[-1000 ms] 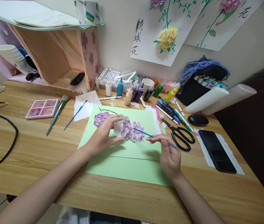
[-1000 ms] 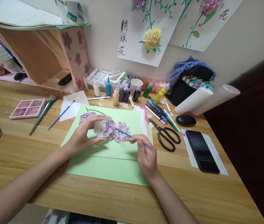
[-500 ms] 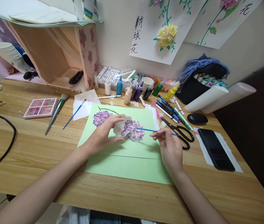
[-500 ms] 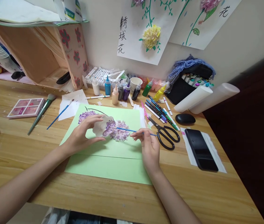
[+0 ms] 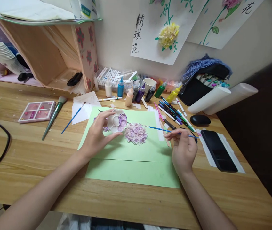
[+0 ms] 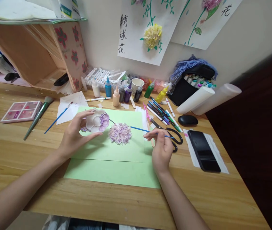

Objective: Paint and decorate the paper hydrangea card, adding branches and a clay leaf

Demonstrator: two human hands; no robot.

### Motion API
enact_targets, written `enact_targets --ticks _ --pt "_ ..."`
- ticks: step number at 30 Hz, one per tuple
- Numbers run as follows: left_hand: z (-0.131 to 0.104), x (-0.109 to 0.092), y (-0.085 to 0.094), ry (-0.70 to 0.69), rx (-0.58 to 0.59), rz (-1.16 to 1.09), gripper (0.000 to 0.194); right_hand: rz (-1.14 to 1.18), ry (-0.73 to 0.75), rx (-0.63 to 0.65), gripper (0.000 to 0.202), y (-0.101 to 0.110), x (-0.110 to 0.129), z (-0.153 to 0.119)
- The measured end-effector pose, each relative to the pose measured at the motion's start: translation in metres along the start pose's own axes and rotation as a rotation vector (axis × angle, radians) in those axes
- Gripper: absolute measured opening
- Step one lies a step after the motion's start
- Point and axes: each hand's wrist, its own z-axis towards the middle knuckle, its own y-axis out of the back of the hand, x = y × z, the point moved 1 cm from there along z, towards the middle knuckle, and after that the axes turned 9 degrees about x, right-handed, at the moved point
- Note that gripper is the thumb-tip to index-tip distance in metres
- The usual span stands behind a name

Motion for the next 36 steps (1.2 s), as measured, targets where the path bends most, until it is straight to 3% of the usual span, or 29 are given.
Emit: enact_targets --ticks 7,17,36 --pt "-0.002 -0.002 -0.001 -0.003 -0.014 0.006 0.063 -0.238 0.149 0.228 0.030 -0.007 0.000 -0.010" --pt "-0.002 0.000 -0.002 0.002 0.007 -0.007 0.062 -0.370 0.220 0.375 0.025 -0.011 -0.001 -0.012" --pt "-0.002 -0.002 0.000 -0.003 0.014 -0.025 0.061 -0.457 0.265 0.466 0.022 -0.016 -0.002 -0.014"
